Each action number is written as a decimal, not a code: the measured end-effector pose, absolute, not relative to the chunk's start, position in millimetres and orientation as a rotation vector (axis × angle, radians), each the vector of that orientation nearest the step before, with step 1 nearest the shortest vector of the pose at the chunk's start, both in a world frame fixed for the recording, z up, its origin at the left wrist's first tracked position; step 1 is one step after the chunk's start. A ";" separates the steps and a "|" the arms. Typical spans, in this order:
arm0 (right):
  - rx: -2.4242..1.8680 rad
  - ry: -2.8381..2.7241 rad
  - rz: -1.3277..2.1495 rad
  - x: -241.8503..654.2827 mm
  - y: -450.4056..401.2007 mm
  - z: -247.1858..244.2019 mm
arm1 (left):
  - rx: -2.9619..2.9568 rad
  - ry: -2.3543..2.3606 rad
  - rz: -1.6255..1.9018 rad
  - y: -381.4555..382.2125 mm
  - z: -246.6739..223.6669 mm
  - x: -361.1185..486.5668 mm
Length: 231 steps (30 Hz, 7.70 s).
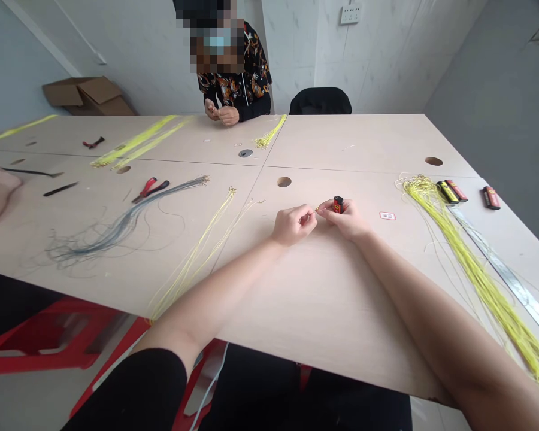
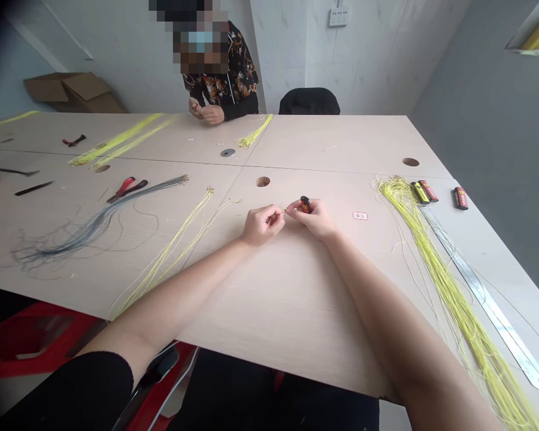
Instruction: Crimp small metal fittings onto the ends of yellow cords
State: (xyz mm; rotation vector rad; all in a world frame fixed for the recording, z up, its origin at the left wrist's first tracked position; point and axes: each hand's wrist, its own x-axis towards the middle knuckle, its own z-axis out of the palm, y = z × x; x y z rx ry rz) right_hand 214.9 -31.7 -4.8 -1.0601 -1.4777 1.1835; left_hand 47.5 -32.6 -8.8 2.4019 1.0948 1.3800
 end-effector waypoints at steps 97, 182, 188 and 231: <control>-0.793 -1.067 1.773 182.6 -40.6 -5.3 | 2.015 0.915 1.592 -43.0 -1.8 56.6; -1.045 -1.118 1.179 184.3 -39.7 -4.0 | 1.971 0.998 1.498 -33.3 -6.6 52.5; -1.030 -1.078 1.213 186.8 -37.5 -8.6 | 1.961 1.001 1.488 -33.3 -6.6 52.2; -1.084 -1.257 1.070 186.2 -41.6 -5.2 | 1.963 1.032 1.443 -32.2 -7.2 51.8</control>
